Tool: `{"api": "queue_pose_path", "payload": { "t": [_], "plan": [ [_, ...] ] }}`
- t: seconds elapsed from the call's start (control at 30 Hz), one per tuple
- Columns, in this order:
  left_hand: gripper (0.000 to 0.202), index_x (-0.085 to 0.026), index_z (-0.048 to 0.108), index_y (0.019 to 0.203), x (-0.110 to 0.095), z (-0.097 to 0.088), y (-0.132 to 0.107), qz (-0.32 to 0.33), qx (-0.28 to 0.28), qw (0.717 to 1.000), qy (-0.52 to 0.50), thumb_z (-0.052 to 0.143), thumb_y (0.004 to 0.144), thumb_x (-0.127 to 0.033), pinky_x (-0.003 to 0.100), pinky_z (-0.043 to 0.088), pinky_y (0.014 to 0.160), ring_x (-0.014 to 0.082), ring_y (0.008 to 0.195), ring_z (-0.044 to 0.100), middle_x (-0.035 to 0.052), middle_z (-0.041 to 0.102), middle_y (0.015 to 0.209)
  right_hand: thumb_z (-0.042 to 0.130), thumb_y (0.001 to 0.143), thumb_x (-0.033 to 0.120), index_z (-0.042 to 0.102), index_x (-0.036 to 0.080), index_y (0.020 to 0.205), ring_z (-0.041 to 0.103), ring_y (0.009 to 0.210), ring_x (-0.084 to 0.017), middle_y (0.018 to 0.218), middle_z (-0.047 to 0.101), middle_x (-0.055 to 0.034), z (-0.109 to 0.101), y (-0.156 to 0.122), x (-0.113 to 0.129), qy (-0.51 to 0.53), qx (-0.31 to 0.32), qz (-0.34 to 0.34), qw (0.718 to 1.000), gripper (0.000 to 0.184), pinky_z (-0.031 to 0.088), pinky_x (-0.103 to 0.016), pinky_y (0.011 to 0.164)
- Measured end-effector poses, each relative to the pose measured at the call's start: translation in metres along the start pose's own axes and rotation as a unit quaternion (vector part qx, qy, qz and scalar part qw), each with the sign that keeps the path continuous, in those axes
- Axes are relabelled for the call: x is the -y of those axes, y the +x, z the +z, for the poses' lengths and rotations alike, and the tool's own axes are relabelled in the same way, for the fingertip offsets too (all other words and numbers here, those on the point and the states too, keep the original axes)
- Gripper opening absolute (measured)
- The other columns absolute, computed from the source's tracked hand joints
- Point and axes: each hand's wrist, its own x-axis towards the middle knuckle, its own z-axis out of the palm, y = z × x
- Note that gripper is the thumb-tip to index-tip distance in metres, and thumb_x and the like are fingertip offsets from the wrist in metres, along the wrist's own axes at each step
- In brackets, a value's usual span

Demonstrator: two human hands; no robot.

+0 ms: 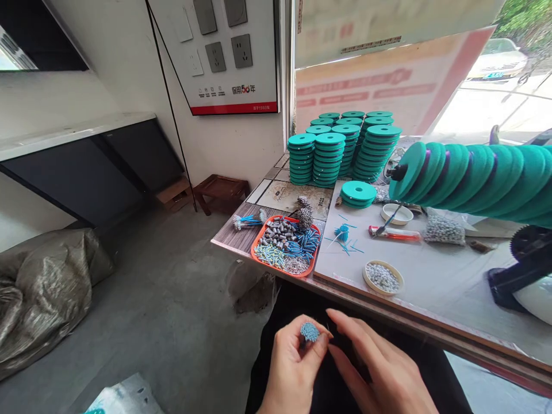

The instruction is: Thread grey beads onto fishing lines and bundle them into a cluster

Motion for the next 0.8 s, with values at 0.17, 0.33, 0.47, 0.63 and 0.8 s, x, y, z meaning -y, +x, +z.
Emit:
{"api": "queue_pose_path", "payload": {
  "t": [0.17, 0.33, 0.47, 0.63, 0.8],
  "plan": [
    [0.027, -0.017, 0.060, 0.069, 0.002, -0.002, -0.001, -0.011, -0.026, 0.994, -0.104, 0.057, 0.081, -0.042, 0.024, 0.037, 0.059, 0.0128, 0.058, 0.044, -0.0003, 0.050, 0.062, 0.042, 0.093, 0.018, 0.057, 0.018, 0.076, 0.047, 0.045, -0.010, 0.054, 0.053, 0.0011, 0.001, 0.008, 0.003, -0.071, -0.027, -0.041, 0.996, 0.023, 0.033, -0.024, 0.048],
    [0.030, -0.017, 0.053, 0.056, -0.010, 0.007, 0.000, -0.038, -0.028, 0.924, -0.380, 0.067, 0.076, -0.035, 0.029, 0.043, 0.072, 0.0115, 0.057, 0.044, -0.0029, 0.043, 0.057, 0.039, 0.087, 0.005, 0.050, 0.019, 0.065, 0.038, 0.040, -0.010, 0.048, 0.047, 0.0035, -0.003, 0.021, 0.010, -0.058, 0.023, -0.131, 0.989, 0.029, 0.027, -0.025, 0.044],
    [0.029, -0.016, 0.053, 0.056, -0.025, 0.008, 0.003, -0.075, -0.072, 0.894, -0.436, 0.075, 0.068, -0.029, 0.021, 0.035, 0.049, 0.0067, 0.047, 0.024, -0.0062, 0.031, 0.054, 0.036, 0.088, 0.003, 0.047, 0.019, 0.062, 0.037, 0.040, -0.010, 0.048, 0.046, 0.0035, -0.005, 0.021, 0.011, -0.055, 0.037, -0.137, 0.988, 0.032, 0.028, -0.023, 0.043],
    [0.024, -0.023, 0.050, 0.060, -0.047, -0.030, 0.016, 0.100, -0.180, 0.958, -0.202, 0.060, 0.079, -0.034, 0.024, 0.032, 0.047, 0.0121, 0.052, 0.024, -0.0049, 0.030, 0.058, 0.037, 0.090, 0.008, 0.048, 0.019, 0.069, 0.041, 0.041, -0.010, 0.052, 0.047, 0.0030, -0.004, 0.008, 0.004, -0.011, 0.024, -0.070, 0.997, 0.026, 0.031, -0.023, 0.042],
    [0.014, -0.019, 0.060, 0.069, -0.055, -0.055, 0.050, 0.139, -0.084, 0.961, 0.223, 0.057, 0.078, -0.029, 0.025, 0.033, 0.050, 0.0112, 0.050, 0.036, -0.0037, 0.046, 0.056, 0.042, 0.092, 0.018, 0.052, 0.021, 0.088, 0.052, 0.052, -0.009, 0.066, 0.053, 0.0020, -0.005, 0.004, 0.001, 0.150, 0.024, 0.082, 0.985, 0.011, 0.041, -0.018, 0.049]
  ]
}}
